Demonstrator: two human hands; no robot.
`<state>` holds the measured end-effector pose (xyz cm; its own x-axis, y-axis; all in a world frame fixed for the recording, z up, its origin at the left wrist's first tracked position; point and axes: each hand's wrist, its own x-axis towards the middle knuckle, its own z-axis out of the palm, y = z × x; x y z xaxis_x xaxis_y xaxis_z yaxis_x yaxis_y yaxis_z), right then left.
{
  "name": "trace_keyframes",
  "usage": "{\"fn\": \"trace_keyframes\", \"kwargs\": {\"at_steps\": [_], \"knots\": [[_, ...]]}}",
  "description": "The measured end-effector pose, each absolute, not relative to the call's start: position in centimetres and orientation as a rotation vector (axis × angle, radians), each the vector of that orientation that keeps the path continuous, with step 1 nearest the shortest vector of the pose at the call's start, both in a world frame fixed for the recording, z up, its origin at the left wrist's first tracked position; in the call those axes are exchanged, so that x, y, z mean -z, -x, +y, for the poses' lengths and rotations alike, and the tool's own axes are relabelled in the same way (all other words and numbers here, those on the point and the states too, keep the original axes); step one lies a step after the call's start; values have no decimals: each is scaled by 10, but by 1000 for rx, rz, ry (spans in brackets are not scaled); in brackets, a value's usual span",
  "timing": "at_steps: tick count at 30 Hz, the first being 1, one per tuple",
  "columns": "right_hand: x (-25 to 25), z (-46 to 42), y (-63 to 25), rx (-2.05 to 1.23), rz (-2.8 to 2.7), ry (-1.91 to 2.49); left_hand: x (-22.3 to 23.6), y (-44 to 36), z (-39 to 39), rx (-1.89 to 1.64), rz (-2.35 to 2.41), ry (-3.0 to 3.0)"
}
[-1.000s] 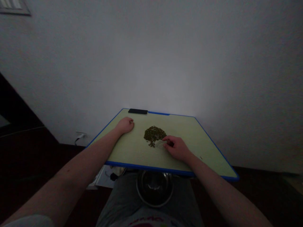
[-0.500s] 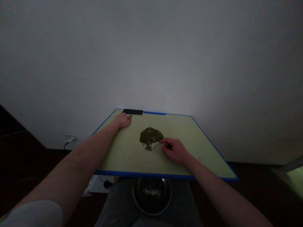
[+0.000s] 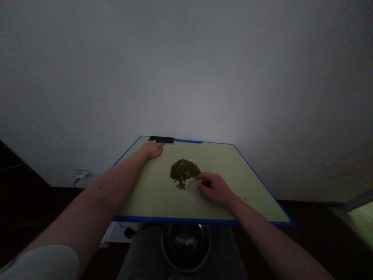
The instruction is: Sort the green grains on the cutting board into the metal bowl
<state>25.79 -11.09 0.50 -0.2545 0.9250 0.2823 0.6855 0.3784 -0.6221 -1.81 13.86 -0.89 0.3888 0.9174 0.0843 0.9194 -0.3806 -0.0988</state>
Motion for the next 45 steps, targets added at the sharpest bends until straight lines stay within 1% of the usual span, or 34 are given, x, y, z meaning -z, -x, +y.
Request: {"fn": "trace_keyframes", "kwargs": {"at_steps": [8,13,21,26,38,45], "knots": [[-5,-110,-258,-505,-2032,1361,10,17,139,14,-1652,2482],[-6,-110,-259,-494,-2031,1354,11,15,137,114,-1724,2437],[-5,-110,-260,-505,-1999,1354,11,7,149,163,-1912,2358],[-6,-111,-260,-502,-2012,1358,13,10,144,277,-1883,2350],[-7,-111,-259,-506,-2006,1378,11,11,141,176,-1696,2450],[-6,-111,-260,-504,-2016,1380,11,9,145,120,-1733,2456]]}}
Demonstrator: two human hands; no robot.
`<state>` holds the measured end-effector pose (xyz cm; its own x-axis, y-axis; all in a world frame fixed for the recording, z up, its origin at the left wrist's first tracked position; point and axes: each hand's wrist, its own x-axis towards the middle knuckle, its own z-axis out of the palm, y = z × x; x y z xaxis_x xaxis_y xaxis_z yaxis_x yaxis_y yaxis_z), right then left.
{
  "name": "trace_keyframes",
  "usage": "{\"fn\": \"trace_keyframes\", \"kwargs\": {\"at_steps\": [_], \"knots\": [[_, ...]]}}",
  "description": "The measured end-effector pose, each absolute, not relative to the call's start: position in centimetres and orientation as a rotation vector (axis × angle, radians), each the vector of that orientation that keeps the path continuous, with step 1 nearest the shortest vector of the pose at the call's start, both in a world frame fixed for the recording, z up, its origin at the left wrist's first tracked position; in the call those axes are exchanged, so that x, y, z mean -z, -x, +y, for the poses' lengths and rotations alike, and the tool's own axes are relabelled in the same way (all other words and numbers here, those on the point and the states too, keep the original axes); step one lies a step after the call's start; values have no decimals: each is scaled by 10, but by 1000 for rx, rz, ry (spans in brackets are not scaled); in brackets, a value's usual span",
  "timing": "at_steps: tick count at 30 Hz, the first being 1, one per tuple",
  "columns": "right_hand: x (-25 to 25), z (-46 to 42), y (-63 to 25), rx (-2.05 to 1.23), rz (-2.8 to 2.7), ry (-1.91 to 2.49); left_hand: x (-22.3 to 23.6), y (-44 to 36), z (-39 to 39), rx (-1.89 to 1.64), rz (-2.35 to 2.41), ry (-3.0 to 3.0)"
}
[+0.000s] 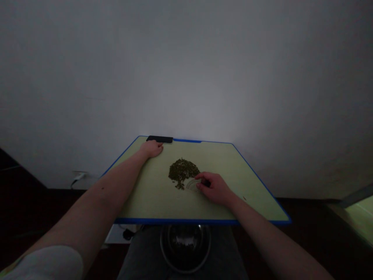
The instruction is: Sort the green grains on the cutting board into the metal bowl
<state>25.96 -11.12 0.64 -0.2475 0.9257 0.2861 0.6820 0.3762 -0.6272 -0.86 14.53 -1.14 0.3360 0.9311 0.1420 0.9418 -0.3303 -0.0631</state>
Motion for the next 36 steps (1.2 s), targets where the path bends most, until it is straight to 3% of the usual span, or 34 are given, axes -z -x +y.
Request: {"fn": "trace_keyframes", "kwargs": {"at_steps": [22,27,33,36], "knots": [[-5,-111,-260,-513,-2017,1362,11,12,132,401,-1923,2282],[-4,-111,-261,-556,-2007,1357,6,3,146,281,-2095,2241],[-4,-110,-261,-534,-2000,1340,3,0,139,341,-1683,2572],[-4,-111,-261,-528,-2009,1332,5,3,130,406,-1743,2526]]}}
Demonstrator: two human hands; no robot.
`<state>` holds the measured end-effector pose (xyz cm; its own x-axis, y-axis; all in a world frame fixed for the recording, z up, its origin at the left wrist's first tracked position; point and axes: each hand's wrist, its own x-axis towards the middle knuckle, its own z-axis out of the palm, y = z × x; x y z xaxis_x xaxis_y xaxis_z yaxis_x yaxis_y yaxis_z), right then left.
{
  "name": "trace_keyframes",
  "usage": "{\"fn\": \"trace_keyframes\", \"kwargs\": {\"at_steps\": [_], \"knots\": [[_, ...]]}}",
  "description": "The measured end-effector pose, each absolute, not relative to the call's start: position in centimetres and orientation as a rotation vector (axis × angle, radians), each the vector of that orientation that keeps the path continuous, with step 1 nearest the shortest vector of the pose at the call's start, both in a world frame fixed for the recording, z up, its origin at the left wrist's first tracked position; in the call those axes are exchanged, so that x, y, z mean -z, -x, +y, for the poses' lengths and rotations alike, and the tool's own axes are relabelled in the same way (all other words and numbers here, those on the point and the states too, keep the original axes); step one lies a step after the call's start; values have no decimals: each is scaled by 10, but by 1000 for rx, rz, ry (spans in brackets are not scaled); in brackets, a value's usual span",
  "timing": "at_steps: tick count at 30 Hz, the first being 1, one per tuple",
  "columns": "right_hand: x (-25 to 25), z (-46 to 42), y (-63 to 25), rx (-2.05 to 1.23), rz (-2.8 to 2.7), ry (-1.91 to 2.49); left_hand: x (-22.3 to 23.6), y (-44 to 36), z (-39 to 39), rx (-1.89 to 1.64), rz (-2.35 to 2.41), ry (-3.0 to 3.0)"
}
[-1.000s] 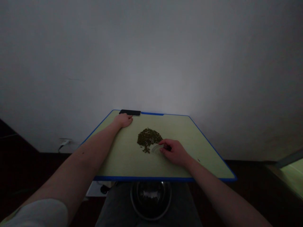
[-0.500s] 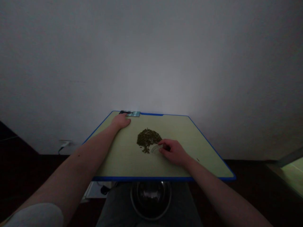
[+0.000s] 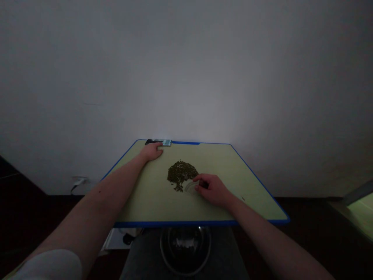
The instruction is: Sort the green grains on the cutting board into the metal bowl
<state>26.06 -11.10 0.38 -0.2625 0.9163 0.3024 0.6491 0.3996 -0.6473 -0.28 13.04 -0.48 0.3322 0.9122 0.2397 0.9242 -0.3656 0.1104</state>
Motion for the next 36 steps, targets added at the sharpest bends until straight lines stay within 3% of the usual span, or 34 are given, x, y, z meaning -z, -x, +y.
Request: {"fn": "trace_keyframes", "kwargs": {"at_steps": [8,17,32,36], "knots": [[-5,-112,-260,-537,-2006,1334,5,6,122,412,-2022,2264],[-8,-113,-259,-519,-2015,1331,2,33,103,242,-1886,2358],[-3,-111,-259,-474,-1985,1326,2,45,52,376,-1771,2581],[-3,-111,-258,-466,-2001,1319,3,47,43,579,-1696,2648]]}}
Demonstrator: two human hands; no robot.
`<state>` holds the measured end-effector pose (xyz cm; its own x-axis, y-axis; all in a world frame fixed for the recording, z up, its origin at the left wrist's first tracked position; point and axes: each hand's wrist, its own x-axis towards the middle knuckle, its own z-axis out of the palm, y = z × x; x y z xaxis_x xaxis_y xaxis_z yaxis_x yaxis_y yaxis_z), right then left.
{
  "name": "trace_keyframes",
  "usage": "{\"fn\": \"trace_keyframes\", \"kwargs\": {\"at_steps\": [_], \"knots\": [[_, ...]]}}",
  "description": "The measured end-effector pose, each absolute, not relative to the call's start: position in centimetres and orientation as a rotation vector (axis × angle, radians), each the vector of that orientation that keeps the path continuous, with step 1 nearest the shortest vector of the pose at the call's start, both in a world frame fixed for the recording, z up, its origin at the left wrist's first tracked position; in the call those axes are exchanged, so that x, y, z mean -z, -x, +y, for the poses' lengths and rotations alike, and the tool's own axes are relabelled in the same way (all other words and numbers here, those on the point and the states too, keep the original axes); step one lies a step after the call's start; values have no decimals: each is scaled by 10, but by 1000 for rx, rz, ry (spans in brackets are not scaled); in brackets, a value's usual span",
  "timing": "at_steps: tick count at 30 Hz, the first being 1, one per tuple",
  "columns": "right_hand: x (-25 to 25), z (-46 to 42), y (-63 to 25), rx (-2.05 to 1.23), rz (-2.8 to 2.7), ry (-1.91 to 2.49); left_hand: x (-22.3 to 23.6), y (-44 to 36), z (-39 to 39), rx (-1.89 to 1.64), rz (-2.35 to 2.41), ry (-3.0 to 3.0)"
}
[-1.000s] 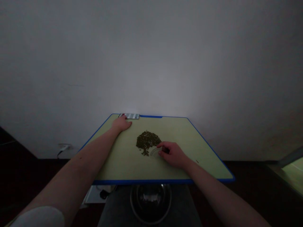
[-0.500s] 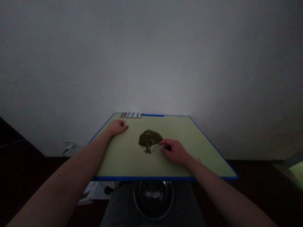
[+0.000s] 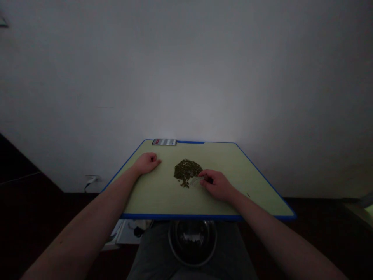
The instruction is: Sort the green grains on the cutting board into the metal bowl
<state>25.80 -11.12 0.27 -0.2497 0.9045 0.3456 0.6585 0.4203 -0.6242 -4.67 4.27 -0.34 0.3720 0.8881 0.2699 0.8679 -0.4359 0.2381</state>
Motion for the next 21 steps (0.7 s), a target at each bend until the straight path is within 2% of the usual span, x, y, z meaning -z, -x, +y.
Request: {"fn": "trace_keyframes", "kwargs": {"at_steps": [4,21], "knots": [[-4,-111,-257,-469,-2024,1320,3,45,40,-649,1593,-2535],[-4,-107,-251,-459,-2108,1303,1,42,35,-602,1539,-2572]]}}
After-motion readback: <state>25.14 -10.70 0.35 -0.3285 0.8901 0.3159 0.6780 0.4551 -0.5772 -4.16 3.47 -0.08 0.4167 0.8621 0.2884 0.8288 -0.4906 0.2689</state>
